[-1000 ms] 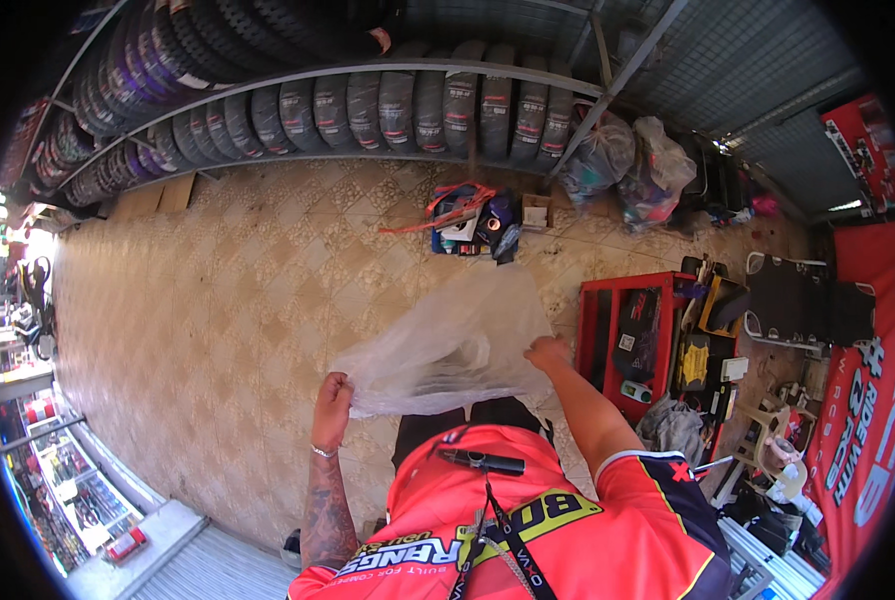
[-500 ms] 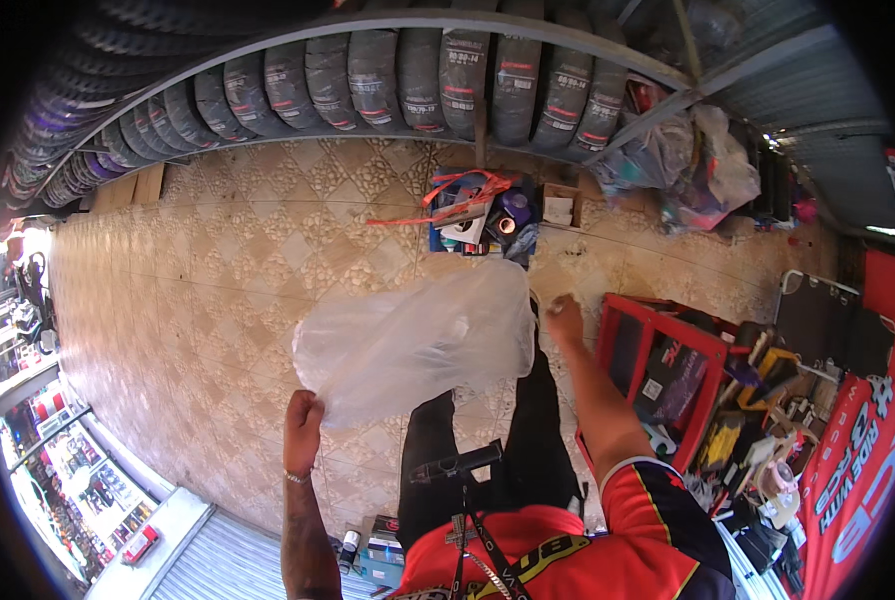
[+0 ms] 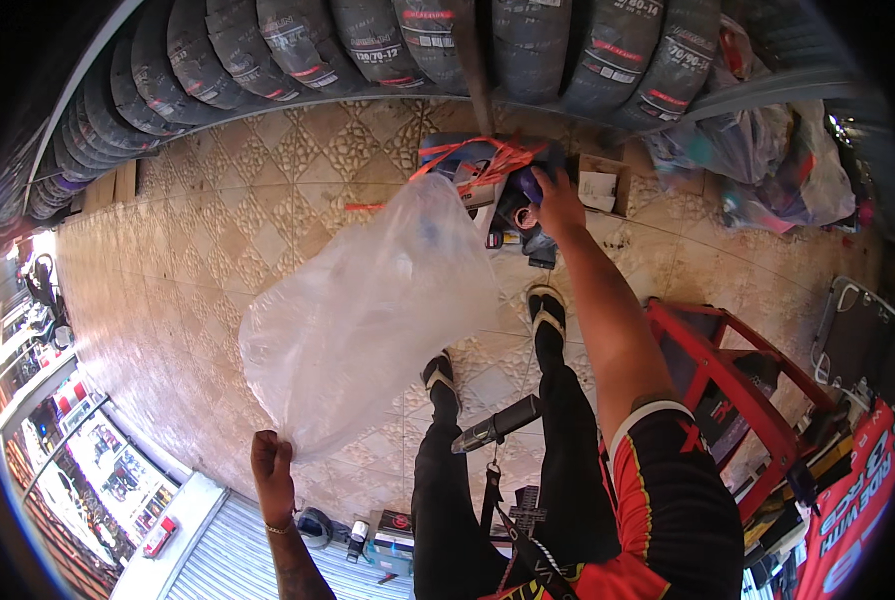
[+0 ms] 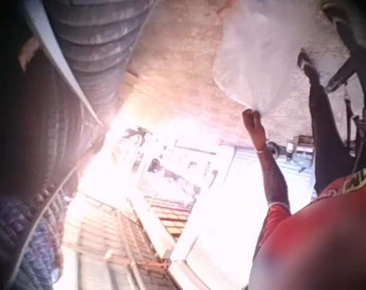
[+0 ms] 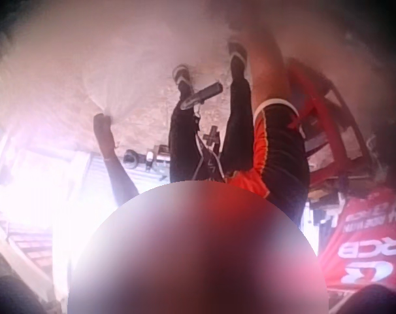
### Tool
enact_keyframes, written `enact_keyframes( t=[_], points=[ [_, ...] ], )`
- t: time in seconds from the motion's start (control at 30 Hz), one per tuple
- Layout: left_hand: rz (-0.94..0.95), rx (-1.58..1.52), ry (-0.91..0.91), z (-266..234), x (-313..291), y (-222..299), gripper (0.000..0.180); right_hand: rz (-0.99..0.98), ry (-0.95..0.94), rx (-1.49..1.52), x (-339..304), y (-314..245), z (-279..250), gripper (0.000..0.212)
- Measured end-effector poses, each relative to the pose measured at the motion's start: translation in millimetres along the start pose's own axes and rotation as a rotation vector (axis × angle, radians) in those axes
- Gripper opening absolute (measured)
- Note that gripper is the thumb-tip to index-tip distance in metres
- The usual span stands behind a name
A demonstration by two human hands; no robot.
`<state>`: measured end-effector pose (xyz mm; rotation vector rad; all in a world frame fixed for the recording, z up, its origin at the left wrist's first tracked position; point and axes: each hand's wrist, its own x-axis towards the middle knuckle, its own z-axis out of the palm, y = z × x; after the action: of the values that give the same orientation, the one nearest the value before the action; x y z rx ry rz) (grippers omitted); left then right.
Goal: The person gathers small items from the floor and places them into a plastic bag, then moves around a workshop area handling a dustpan, a cloth, and a spray bottle. The person places the bag on a tire rack and continues to move items around the workspace.
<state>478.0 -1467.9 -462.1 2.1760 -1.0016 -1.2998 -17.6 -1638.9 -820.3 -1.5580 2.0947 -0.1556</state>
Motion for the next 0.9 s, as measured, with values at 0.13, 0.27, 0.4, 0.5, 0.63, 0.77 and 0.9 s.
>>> enact_keyframes(
  t=[0.13, 0.27, 0.4, 0.5, 0.63, 0.77, 0.9],
  points=[
    [-0.008, 0.007, 0.002, 4.0, 14.0, -0.7, 0.013, -0.081, 0.038, 0.066, 7.1, 9.2, -3.6, 0.059],
    [0.028, 0.072, -0.006, 2.6, 24.8, 4.1, 0.013, -0.152, 0.155, 0.144, -8.9, 5.8, -54.0, 0.047],
    [0.045, -0.024, -0.005, -0.3, 33.1, 0.3, 0.013, -0.206, 0.277, 0.251, -51.8, -13.2, -140.1, 0.048],
    [0.061, -0.051, -0.015, -6.0, 36.0, -6.9, 0.012, -0.192, 0.345, 0.427, -89.6, -39.9, -198.6, 0.044],
    [0.089, -0.028, -0.066, -12.3, 36.4, -14.3, 0.009, -0.054, 0.195, 0.870, -106.1, -94.7, -209.4, 0.040],
    [0.114, -0.011, -0.052, -13.7, 34.2, -18.8, 0.009, -0.022, -0.018, 0.799, -83.0, -169.2, -132.3, 0.035],
    [0.103, -0.046, -0.035, -18.5, 29.3, -26.4, 0.009, -0.036, -0.112, 0.494, -94.8, -254.9, -17.2, 0.043]
  ],
)
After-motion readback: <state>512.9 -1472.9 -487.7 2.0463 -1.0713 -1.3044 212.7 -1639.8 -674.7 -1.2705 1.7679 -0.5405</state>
